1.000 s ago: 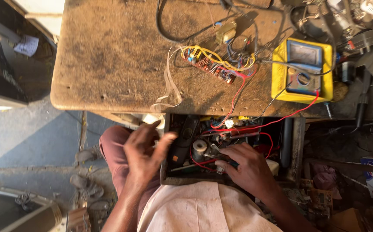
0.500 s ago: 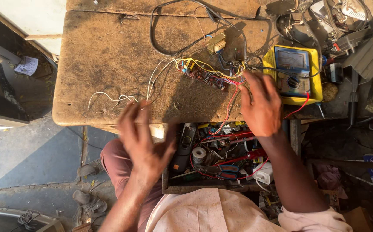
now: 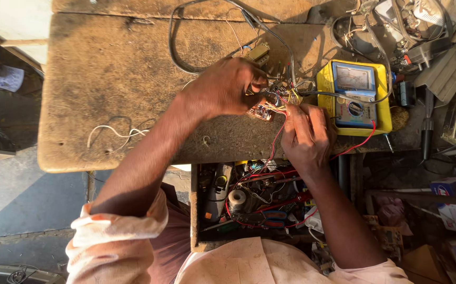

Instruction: The person uses a multimeter to test a circuit board and then uses pliers to strip and cut wires connected to the board. The person manipulates the wires and components on the board throughout the clip.

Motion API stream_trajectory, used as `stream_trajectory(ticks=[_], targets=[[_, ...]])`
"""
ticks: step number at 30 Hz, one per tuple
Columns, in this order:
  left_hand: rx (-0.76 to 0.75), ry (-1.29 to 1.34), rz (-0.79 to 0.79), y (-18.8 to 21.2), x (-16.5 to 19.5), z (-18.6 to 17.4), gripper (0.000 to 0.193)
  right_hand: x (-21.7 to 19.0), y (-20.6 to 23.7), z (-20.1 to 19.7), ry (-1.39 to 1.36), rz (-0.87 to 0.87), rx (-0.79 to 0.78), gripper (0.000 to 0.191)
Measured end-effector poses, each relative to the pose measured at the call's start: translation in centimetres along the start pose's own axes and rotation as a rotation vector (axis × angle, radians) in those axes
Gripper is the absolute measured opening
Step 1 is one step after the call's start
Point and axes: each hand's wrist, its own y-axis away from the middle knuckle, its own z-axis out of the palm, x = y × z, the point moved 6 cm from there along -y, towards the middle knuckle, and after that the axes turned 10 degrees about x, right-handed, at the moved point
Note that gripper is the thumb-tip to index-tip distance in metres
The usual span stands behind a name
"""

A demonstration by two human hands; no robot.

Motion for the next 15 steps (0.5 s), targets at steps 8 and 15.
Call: stream_trajectory(ticks=[8, 15], targets=[[-0.061, 0.164, 0.025, -1.6, -5.2, 1.0, 0.040, 2.2, -1.0, 5.3, -0.083, 0.047, -0.039, 0.018], [0.075, 0.086, 0.072, -0.8, -5.9, -0.2, 0.028, 1.5, -0.8, 7.0, -0.196, 0.102, -0.079, 0.030]])
